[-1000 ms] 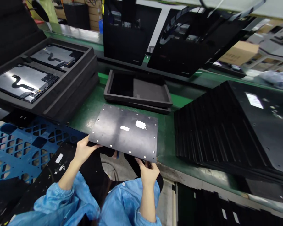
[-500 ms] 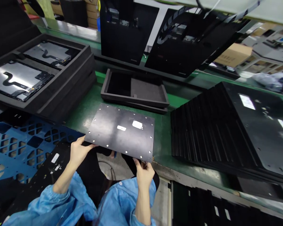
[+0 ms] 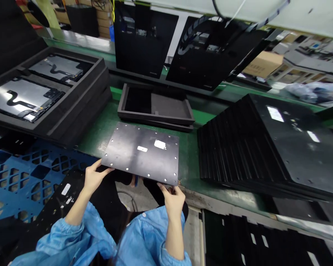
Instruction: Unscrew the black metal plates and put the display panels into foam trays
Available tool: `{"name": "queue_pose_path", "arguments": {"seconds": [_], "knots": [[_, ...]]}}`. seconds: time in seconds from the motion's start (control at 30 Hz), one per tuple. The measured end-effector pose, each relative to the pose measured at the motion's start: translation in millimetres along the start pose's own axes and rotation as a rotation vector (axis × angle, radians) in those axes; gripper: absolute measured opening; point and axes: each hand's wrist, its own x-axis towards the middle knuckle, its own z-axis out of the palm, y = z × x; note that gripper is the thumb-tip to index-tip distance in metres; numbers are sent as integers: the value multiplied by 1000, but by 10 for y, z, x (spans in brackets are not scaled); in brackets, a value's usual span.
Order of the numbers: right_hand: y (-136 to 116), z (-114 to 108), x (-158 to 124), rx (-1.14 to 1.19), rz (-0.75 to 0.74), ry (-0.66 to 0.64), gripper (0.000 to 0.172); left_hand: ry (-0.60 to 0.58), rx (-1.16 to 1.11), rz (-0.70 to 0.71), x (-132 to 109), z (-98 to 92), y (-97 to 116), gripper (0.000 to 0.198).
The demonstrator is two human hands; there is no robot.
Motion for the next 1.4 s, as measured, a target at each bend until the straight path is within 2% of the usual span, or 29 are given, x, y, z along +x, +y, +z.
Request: {"name": "queue_pose_path", "arguments": {"seconds": [0.1,0.23,0.43,0.53,0.63,0.77,0.83,1.0,1.17,1.4], "knots": [[-53,15,-47,-15,-11,48,55,-1,-97,-53,3,22,-7,52],[-50,-20,-11,-12,-7,48,54,-18,-160,-65,62,14,4,56],[-77,-109,-7,19,-6,-59,54,-9,-106,-14,26,21,-78,61],[-146,-114,-44,57,-48,-32,53,-13,-126,-8,-43,55,-140,67],[-183,-81,-41,87,-88,55,53,-8,-206,39,-61,94,-166,58],[-150,-38,-13,93,-108,49,54,1,-274,66,-30,149,-176,51],[-117,-25,-19,65,-108,69,51,8,-264,62,-27,172,-195,51],[-40,45,-74,63,-70,158,53,56,-183,111,-50,197,-257,35],[23,113,-77,182,-15,170,57,49,-154,162,-24,169,-244,33],[9,-68,-44,141,-70,60,55,-9,-115,268,132,7,-142,38]]}}
